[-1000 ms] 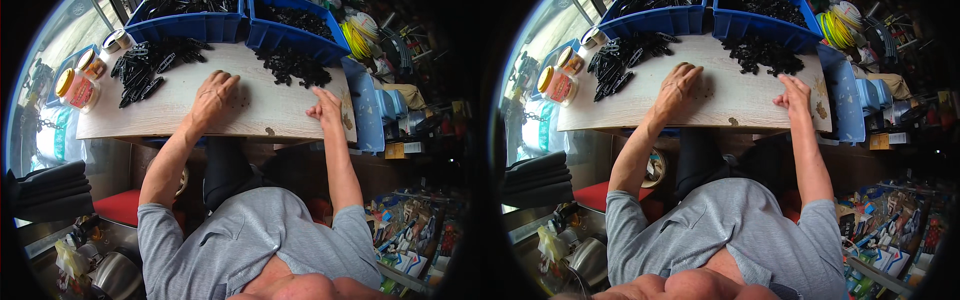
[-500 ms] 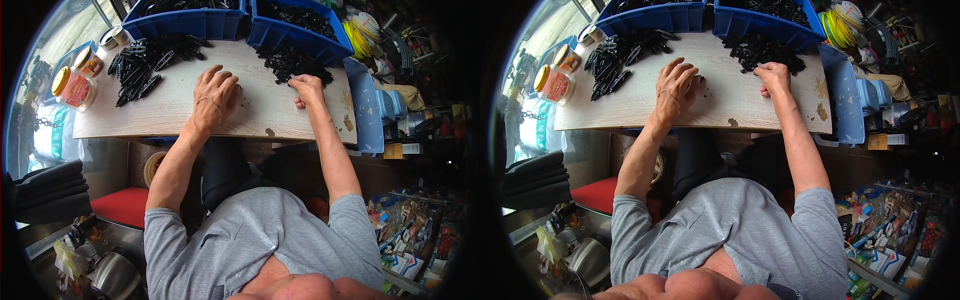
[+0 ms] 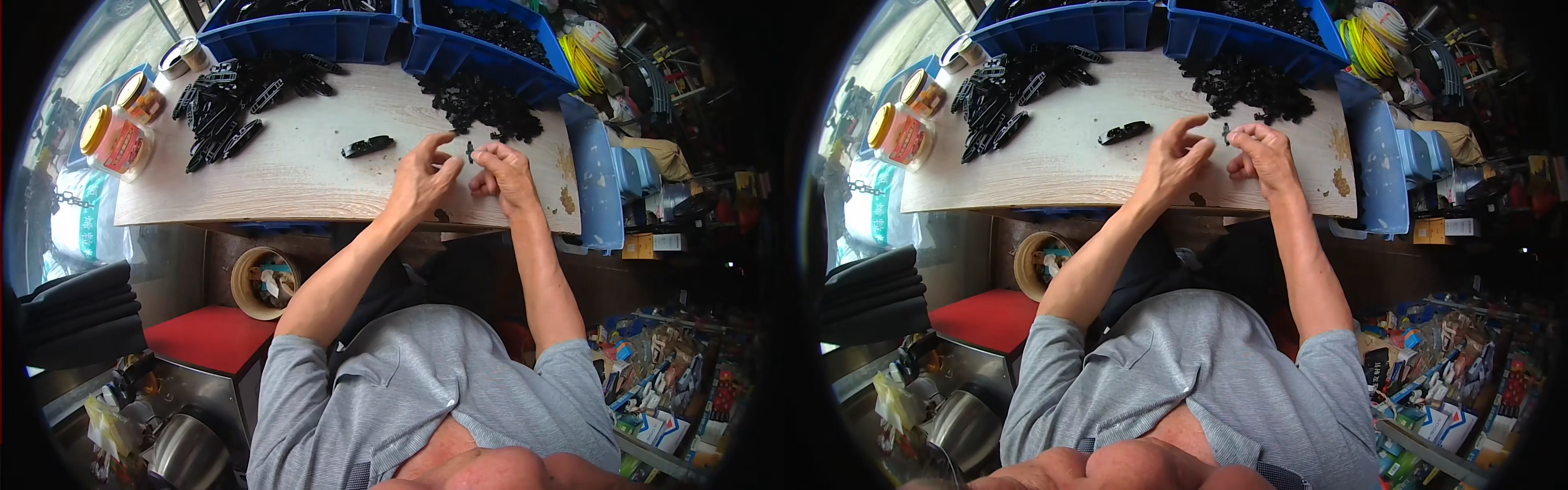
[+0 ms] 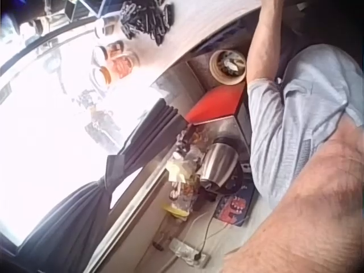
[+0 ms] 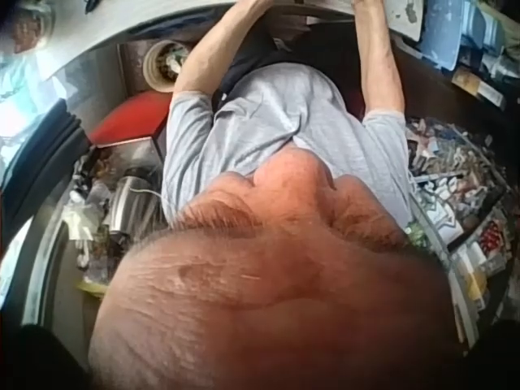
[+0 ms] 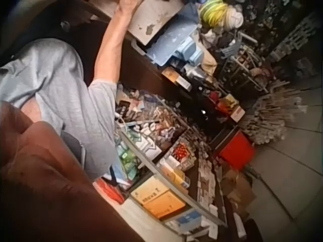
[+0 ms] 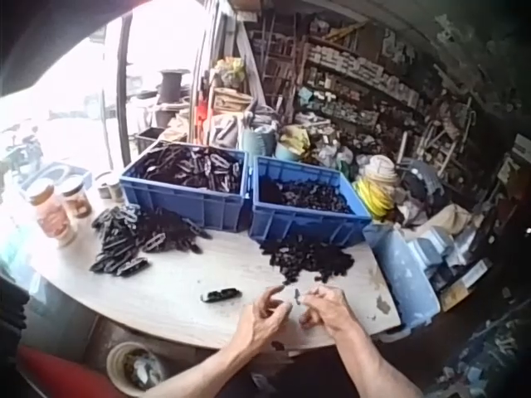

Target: Manually assembling small black plastic components by snapping them together at a workbench.

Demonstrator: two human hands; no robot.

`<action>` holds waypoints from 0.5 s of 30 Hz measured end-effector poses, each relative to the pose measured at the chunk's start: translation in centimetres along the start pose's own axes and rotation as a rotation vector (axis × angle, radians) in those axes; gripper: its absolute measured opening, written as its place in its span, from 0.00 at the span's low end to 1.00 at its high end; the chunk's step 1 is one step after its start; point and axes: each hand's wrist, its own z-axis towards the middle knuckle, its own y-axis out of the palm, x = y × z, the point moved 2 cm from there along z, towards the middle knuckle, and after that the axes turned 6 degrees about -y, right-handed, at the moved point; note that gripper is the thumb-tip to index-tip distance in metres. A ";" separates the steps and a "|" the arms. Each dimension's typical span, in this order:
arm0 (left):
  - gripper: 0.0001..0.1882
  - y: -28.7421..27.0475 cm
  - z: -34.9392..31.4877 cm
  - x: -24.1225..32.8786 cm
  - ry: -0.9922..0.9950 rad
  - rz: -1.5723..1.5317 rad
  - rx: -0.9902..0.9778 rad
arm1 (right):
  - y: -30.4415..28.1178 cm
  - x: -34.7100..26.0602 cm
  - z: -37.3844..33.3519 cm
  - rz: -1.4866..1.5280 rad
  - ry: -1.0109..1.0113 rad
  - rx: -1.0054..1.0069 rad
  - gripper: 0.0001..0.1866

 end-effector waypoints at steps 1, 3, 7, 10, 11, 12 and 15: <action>0.13 0.6 0.7 0.3 -0.056 0.016 -0.045 | -0.5 0.4 0.0 0.015 -0.053 -0.089 0.10; 0.13 1.0 1.8 0.8 -0.123 -0.002 -0.111 | -0.3 1.2 -0.2 0.045 -0.090 -0.110 0.10; 0.11 1.2 1.9 0.7 -0.224 -0.087 -0.123 | 0.6 1.4 -1.1 0.103 -0.160 -0.108 0.10; 0.11 0.7 1.6 0.9 -0.249 -0.165 -0.062 | 1.9 0.8 -2.0 0.120 -0.163 -0.087 0.09; 0.11 0.6 1.4 1.0 -0.255 -0.197 -0.048 | 1.9 1.0 -2.0 0.121 -0.163 -0.094 0.09; 0.11 0.5 1.3 1.0 -0.254 -0.195 -0.041 | 1.9 1.2 -2.0 0.111 -0.193 -0.064 0.09; 0.11 0.3 0.3 0.7 -0.298 -0.336 -0.071 | 1.9 1.9 -1.8 0.116 -0.236 -0.051 0.10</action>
